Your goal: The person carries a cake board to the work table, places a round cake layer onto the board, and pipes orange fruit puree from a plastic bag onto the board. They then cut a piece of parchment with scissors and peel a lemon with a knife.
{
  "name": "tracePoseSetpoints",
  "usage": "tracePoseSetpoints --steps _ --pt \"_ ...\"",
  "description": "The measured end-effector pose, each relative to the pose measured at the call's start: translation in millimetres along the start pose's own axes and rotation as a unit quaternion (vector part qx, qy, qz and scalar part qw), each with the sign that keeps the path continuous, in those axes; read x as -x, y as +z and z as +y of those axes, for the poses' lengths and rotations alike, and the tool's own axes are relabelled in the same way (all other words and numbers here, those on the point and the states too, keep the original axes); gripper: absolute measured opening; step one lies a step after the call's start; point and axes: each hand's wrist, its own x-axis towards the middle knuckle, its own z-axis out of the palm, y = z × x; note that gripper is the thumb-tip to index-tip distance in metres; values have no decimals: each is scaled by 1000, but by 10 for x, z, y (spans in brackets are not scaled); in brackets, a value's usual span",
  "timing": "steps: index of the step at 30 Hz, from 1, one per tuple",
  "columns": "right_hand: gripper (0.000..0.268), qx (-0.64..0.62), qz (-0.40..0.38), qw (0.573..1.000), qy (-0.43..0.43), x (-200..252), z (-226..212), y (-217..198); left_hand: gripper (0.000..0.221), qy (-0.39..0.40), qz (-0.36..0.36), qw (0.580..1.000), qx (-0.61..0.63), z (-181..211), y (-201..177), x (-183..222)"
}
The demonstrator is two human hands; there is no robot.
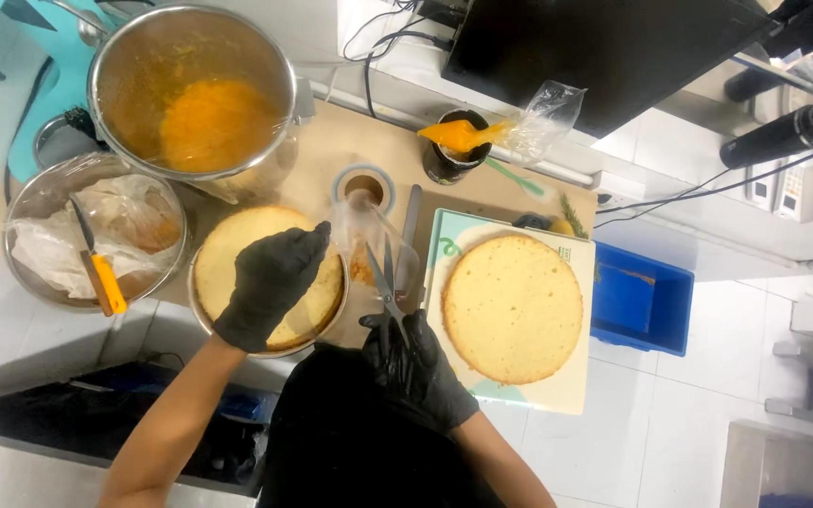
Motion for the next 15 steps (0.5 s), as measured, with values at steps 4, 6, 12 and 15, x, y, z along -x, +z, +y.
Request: tracePoseSetpoints --steps 4,6,12,15 --pt "73 -121 45 990 64 -187 -22 3 26 21 -7 1000 21 91 -48 66" --pt "75 -125 60 988 70 -264 24 -68 28 30 -7 999 23 125 -50 120" --pt "81 -158 40 984 72 -397 138 -275 33 28 16 999 15 111 -76 261" --pt "81 -148 19 987 64 -421 162 -323 35 16 17 999 24 59 -106 294"
